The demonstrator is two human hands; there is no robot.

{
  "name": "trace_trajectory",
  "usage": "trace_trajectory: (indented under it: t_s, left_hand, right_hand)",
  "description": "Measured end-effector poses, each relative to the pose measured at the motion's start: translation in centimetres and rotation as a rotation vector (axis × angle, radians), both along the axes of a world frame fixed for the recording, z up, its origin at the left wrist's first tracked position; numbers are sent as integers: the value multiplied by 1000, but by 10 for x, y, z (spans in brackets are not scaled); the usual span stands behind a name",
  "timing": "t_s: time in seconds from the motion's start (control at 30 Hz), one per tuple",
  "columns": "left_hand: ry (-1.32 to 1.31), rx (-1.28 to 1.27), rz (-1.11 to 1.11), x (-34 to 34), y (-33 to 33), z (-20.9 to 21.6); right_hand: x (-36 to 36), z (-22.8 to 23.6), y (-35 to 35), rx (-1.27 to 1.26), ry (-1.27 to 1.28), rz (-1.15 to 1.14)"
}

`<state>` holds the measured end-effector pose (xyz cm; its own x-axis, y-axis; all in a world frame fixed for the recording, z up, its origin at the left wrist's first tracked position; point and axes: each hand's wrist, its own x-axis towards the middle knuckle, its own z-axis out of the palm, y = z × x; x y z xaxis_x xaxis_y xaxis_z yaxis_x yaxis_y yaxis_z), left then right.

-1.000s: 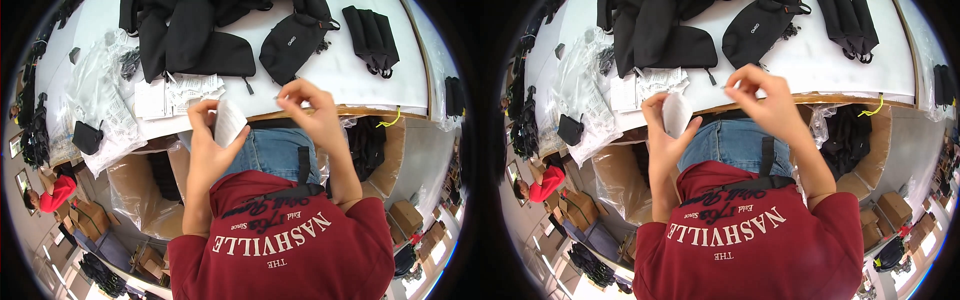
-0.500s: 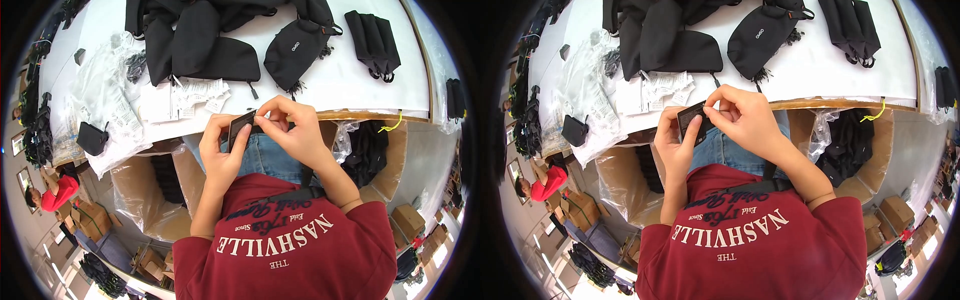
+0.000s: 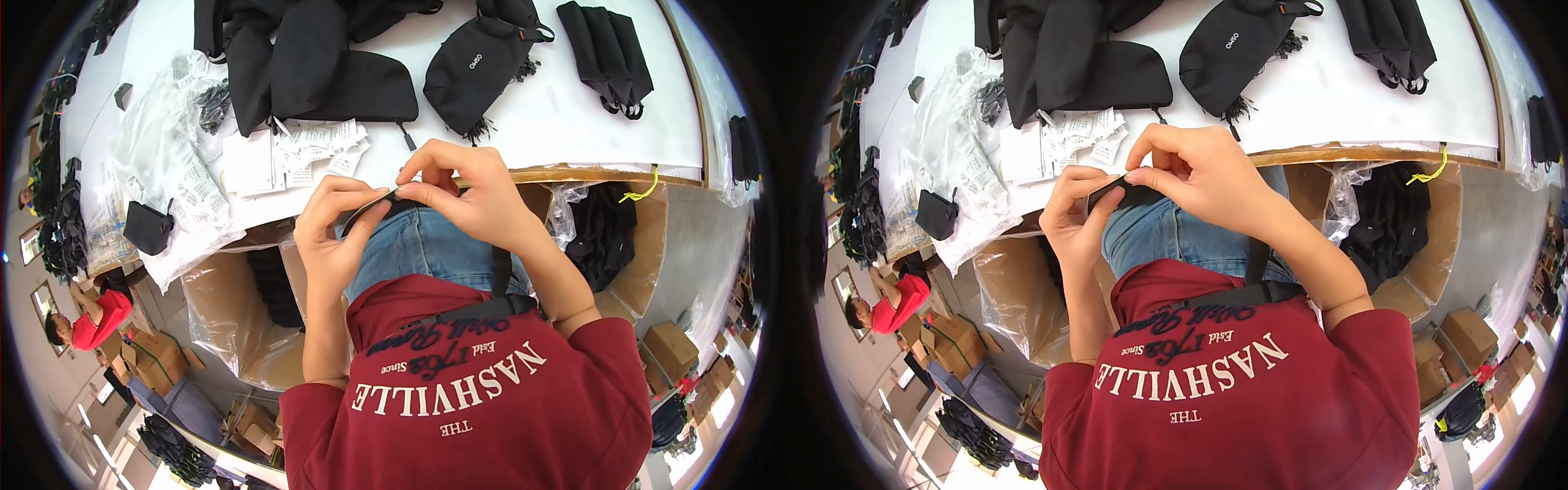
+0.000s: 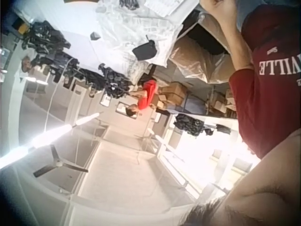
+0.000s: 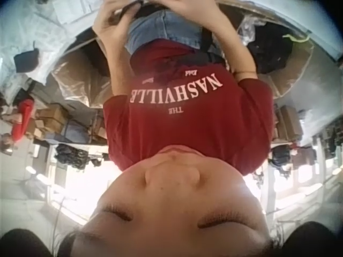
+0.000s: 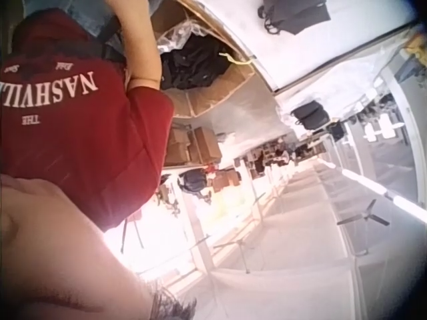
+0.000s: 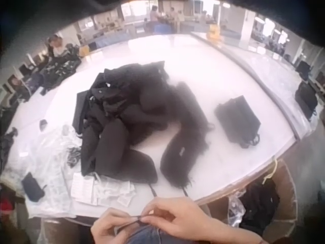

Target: Inserting silica gel packets and instruction cards into individual black protective pouches.

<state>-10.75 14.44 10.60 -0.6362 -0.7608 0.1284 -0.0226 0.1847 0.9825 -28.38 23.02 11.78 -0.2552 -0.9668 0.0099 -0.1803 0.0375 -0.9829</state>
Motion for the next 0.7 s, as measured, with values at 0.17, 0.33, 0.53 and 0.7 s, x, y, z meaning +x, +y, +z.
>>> trace_trajectory:
  t_s: [0.17,0.33,0.53,0.7]
  left_hand:
    - [37,99,13,0,-1,3]
    - [49,365,-30,0,-8,12]
    - [-125,590,-257,1,-18,8]
    - [-170,509,-281,2,-20,2]
  right_hand:
    - [-4,0,-3,7,-25,7]
    - [-3,-3,-6,-80,68,3]
    - [-5,-6,-5,-53,44,197]
    - [-5,-10,-7,-1,64,213]
